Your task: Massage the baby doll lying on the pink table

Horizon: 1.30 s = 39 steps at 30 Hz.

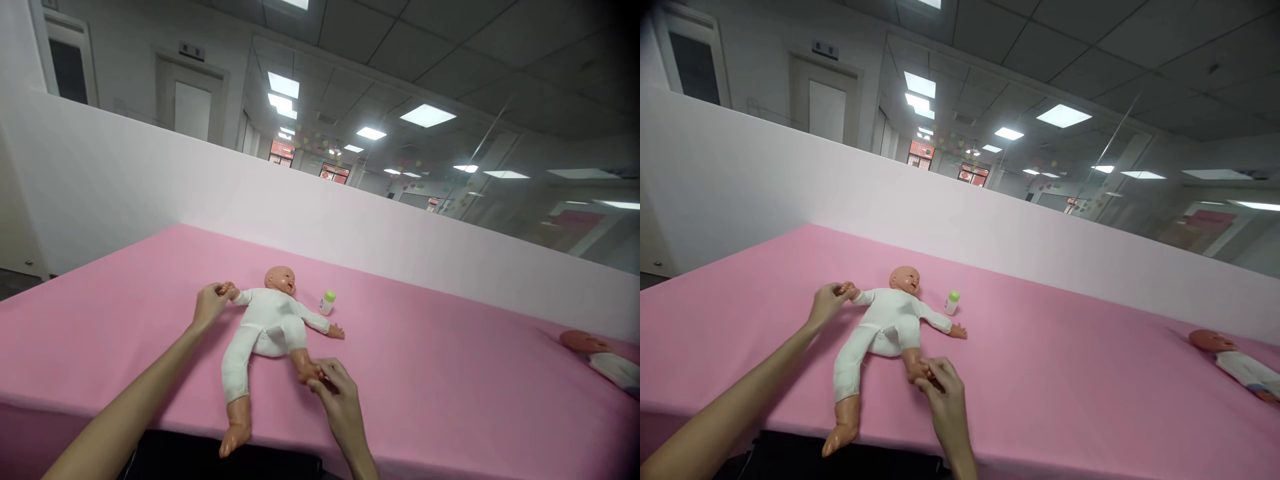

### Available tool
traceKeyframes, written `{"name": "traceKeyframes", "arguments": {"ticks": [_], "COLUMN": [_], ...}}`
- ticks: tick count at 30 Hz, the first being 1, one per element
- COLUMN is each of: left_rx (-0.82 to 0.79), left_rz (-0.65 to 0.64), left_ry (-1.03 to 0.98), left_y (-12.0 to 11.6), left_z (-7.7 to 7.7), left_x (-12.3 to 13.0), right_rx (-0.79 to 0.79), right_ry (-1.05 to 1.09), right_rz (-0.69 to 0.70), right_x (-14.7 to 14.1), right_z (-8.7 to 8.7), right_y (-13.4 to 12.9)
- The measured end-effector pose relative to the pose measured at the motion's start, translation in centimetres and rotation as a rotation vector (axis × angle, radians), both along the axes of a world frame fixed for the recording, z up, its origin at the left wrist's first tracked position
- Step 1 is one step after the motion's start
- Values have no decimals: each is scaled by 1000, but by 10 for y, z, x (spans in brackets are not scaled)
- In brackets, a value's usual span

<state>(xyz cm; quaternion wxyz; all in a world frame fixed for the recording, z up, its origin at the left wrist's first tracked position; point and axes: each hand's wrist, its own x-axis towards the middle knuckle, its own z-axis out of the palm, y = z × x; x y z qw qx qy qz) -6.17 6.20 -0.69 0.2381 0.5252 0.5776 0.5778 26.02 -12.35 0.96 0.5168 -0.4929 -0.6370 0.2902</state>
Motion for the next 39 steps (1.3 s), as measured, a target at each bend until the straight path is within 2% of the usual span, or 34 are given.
{"name": "traceKeyframes", "arguments": {"ticks": [2, 5, 7, 9, 12, 16, 18, 20, 22, 26, 29, 31, 36, 39], "left_rx": [-58, -165, -221, -239, -153, 55, 97, 78, 29, -44, -21, 16, -12, -53], "left_rz": [51, 100, 129, 139, 82, -16, -55, -93, -120, -159, -184, -162, -22, -6], "left_ry": [-36, -149, -224, -266, -232, -106, -42, -13, -12, -50, -112, -165, -354, -535], "left_y": [3, 9, 11, 12, 9, 2, 1, 4, 8, 14, 11, 8, 6, 2], "left_z": [-8, -25, -32, -30, -11, 25, 34, 32, 24, 6, 5, 8, 12, 11], "left_x": [-21, -43, -49, -46, -28, 20, 45, 65, 80, 92, 84, 70, 13, -18], "right_rx": [-26, -63, -58, -37, -11, 58, 76, 95, 120, 148, 155, 138, -5, -74], "right_ry": [-42, -72, -56, -39, -50, -36, -27, -37, -54, -64, -43, 1, 66, 33], "right_rz": [12, -2, -49, -75, -49, -49, -29, -20, -32, -18, -1, -12, -13, 10], "right_x": [12, 21, 21, 20, 15, 0, -12, -24, -35, -48, -48, -40, -3, 19], "right_z": [-10, -40, -58, -66, -56, -23, -12, -8, -9, -14, -13, -8, 4, -1], "right_y": [-23, -48, -55, -54, -41, -7, 14, 34, 52, 67, 61, 50, 7, -23]}}
